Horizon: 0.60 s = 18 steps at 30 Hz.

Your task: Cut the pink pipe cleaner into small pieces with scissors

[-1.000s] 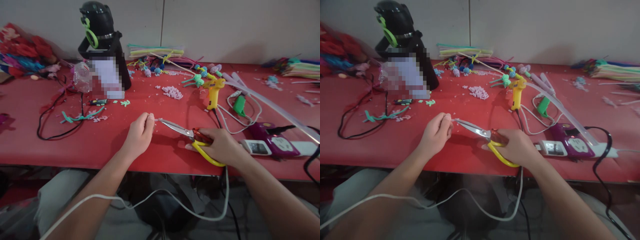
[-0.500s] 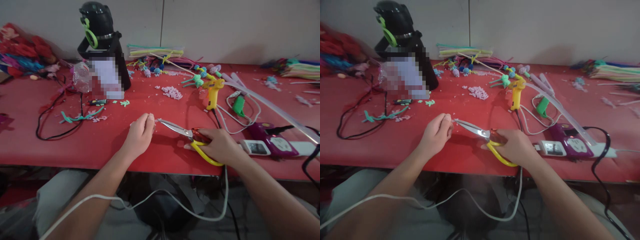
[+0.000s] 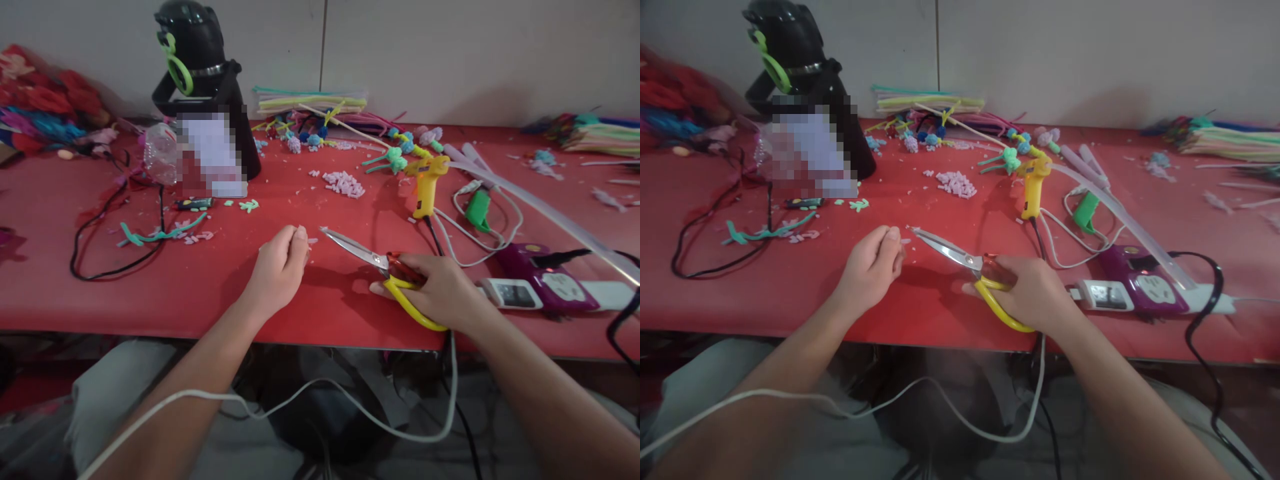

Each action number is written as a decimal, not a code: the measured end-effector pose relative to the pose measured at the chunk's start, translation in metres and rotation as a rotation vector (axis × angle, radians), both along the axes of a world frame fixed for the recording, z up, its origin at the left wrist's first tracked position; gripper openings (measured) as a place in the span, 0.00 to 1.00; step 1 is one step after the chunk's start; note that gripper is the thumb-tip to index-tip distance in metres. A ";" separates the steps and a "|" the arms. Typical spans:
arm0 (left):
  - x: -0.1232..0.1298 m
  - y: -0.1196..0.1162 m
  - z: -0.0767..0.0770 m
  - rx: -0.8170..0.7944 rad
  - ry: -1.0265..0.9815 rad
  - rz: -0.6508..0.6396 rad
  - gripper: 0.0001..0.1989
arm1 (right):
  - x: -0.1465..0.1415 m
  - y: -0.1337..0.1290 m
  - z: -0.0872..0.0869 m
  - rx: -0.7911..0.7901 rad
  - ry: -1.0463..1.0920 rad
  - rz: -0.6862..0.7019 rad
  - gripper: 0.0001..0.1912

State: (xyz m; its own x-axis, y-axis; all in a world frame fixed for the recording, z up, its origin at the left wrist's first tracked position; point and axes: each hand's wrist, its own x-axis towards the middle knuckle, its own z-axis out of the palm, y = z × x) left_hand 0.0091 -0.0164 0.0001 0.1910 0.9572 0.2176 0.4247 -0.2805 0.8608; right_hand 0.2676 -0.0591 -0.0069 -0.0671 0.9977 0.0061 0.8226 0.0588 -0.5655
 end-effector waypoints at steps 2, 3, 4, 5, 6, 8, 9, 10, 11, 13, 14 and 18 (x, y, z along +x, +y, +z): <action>0.000 0.000 -0.001 0.005 0.004 0.002 0.20 | 0.001 -0.001 0.001 -0.012 -0.017 0.019 0.32; 0.000 0.000 -0.001 0.006 0.006 0.002 0.20 | 0.001 -0.001 0.001 -0.021 -0.032 0.029 0.32; 0.000 0.000 -0.002 0.005 0.004 0.002 0.20 | 0.001 -0.001 0.002 -0.030 -0.044 0.035 0.32; 0.000 0.000 -0.002 0.002 -0.001 0.003 0.20 | 0.001 -0.001 0.002 -0.039 -0.054 0.040 0.32; 0.000 0.000 -0.002 -0.001 -0.009 0.002 0.20 | 0.001 0.000 0.003 -0.047 -0.062 0.043 0.32; 0.001 0.000 -0.002 -0.002 -0.022 0.000 0.20 | 0.002 0.001 0.003 -0.055 -0.076 0.042 0.33; 0.001 0.000 -0.002 -0.001 -0.024 -0.002 0.20 | 0.002 0.001 0.003 -0.057 -0.081 0.040 0.33; 0.001 0.001 -0.002 0.002 -0.024 -0.003 0.20 | 0.002 0.002 0.003 -0.060 -0.085 0.039 0.33; 0.001 0.001 -0.002 0.005 -0.021 -0.006 0.20 | 0.002 0.002 0.002 -0.063 -0.088 0.038 0.33; 0.001 0.001 -0.002 0.011 -0.012 -0.010 0.20 | 0.002 0.002 0.002 -0.068 -0.093 0.035 0.33; 0.001 0.001 -0.002 0.014 -0.006 -0.012 0.20 | 0.002 0.002 0.002 -0.070 -0.094 0.035 0.33; 0.000 0.001 -0.002 0.021 0.001 -0.014 0.20 | 0.002 0.003 0.003 -0.064 -0.098 0.036 0.34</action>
